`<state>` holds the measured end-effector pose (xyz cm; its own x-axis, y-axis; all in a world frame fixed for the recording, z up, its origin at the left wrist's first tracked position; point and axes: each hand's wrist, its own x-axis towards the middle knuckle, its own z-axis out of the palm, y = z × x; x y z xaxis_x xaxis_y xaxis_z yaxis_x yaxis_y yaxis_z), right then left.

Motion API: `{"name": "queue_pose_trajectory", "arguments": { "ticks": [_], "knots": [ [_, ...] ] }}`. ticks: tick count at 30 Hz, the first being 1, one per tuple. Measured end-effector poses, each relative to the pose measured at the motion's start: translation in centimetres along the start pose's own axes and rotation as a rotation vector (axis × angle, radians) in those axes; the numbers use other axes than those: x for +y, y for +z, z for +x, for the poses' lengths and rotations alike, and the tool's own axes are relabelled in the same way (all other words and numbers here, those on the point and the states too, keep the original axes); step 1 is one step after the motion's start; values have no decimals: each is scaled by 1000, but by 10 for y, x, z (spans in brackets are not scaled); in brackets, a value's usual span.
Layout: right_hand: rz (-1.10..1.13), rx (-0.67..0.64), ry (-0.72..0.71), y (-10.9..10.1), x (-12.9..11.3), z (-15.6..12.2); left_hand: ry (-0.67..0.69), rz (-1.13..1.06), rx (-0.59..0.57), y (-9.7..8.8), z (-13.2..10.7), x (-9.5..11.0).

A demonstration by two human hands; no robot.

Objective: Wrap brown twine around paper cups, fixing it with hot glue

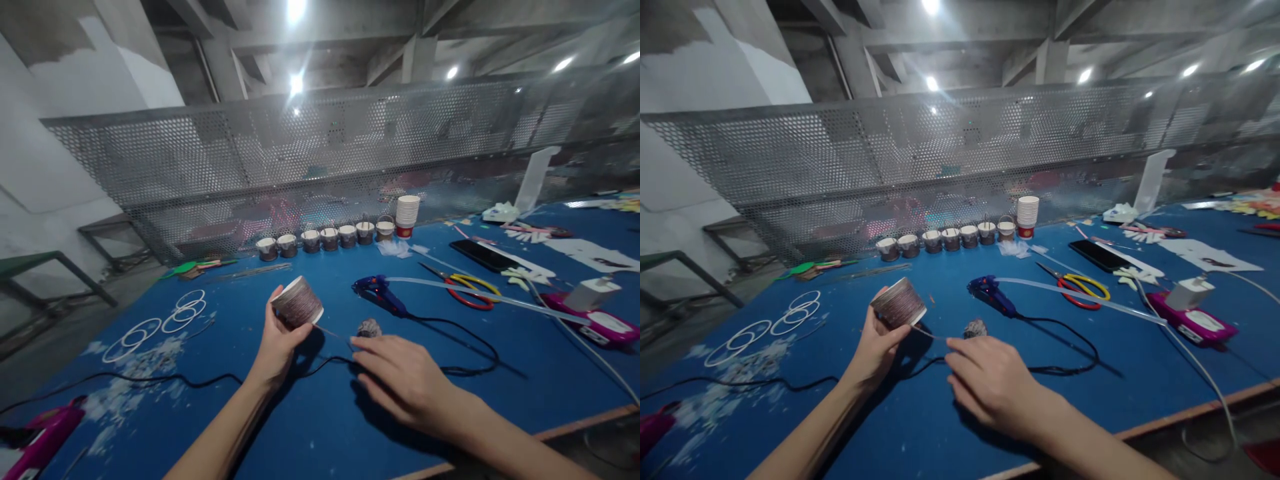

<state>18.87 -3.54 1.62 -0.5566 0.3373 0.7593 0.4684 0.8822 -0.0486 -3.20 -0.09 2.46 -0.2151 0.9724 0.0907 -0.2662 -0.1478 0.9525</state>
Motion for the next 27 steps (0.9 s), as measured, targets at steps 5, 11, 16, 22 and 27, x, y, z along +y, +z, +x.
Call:
{"name": "queue_pose_trajectory", "arguments": {
  "ticks": [5,11,16,22,27],
  "knots": [
    [-53,-9,354,-22,36,-10,-7,-49,-23,-5,5,-1],
    [-186,-217,830,-27,89,-17,-3,-67,-33,-3,4,-4],
    [128,-256,917,-2,119,5,0,-57,-31,-1,4,-4],
    [267,-265,902,23,126,15,-32,-47,-37,-2,8,-7],
    [428,-166,886,11,94,15,-52,-62,-12,-3,13,-15]
  ]
}}
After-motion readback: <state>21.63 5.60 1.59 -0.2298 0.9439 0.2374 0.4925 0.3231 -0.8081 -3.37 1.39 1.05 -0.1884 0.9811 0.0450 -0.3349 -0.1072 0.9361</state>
